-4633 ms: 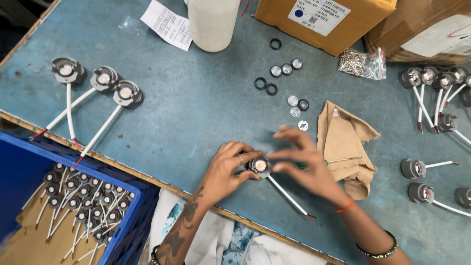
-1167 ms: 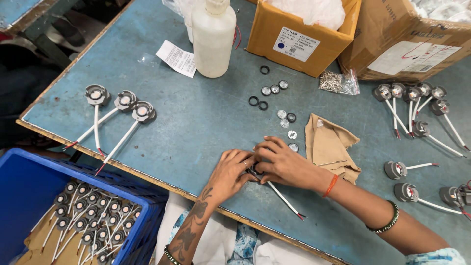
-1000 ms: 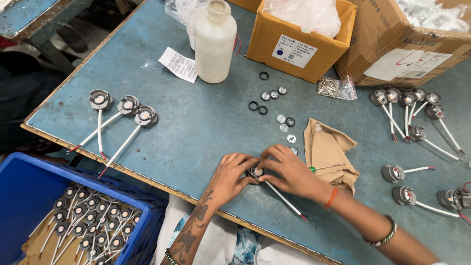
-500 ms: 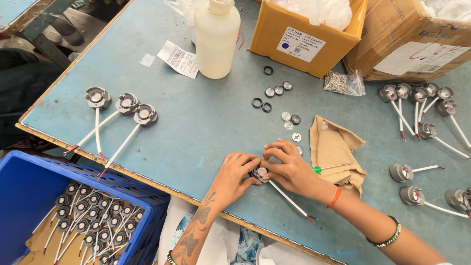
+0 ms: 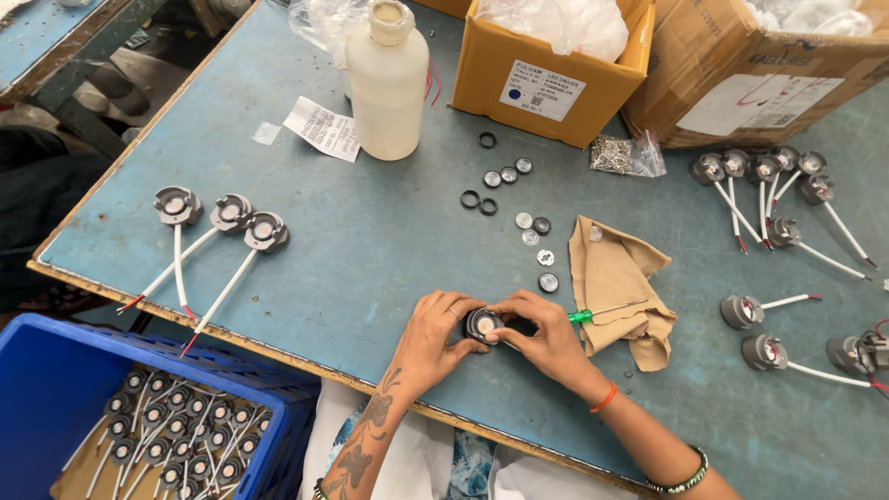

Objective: The person assembles small LED light fixtures by hand, attaching circular caps and tightening them with a green screwdriver. The person places the finished units on the table and continues the process with additional components.

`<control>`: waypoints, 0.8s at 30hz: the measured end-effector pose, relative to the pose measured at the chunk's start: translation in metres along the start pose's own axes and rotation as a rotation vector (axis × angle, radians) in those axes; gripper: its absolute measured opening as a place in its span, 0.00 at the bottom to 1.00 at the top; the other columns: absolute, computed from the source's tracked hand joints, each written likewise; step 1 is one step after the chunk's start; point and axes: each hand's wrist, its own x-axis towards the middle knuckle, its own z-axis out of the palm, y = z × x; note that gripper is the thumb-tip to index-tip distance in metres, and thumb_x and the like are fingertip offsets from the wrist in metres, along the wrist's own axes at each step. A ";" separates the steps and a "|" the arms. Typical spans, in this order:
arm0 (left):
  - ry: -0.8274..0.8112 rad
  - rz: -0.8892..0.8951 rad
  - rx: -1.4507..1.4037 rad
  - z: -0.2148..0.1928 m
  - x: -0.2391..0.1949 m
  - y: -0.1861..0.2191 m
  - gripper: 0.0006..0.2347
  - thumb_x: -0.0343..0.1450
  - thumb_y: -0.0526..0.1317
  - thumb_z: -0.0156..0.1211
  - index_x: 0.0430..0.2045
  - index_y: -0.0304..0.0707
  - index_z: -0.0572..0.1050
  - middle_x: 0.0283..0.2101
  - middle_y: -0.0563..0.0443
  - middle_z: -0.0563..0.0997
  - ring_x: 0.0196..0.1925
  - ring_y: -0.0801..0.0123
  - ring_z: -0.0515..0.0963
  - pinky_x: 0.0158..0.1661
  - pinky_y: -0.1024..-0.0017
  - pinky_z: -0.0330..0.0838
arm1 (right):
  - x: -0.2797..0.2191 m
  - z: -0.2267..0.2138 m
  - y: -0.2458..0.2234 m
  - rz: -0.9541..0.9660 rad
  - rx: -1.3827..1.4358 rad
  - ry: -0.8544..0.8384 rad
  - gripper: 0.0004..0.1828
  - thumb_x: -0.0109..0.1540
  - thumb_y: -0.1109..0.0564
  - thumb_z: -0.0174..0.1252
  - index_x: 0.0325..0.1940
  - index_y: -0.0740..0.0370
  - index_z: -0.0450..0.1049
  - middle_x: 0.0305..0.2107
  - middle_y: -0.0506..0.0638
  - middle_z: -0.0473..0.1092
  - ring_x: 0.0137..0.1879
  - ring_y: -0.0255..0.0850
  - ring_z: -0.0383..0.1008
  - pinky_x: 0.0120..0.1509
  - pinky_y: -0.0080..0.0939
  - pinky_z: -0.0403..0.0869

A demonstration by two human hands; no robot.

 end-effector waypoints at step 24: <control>0.004 0.049 0.028 0.003 -0.002 -0.006 0.25 0.56 0.41 0.76 0.49 0.42 0.78 0.49 0.52 0.80 0.55 0.57 0.75 0.56 0.61 0.68 | 0.003 -0.019 -0.010 -0.169 -0.122 -0.093 0.11 0.58 0.59 0.67 0.45 0.59 0.82 0.42 0.50 0.76 0.44 0.43 0.81 0.48 0.39 0.78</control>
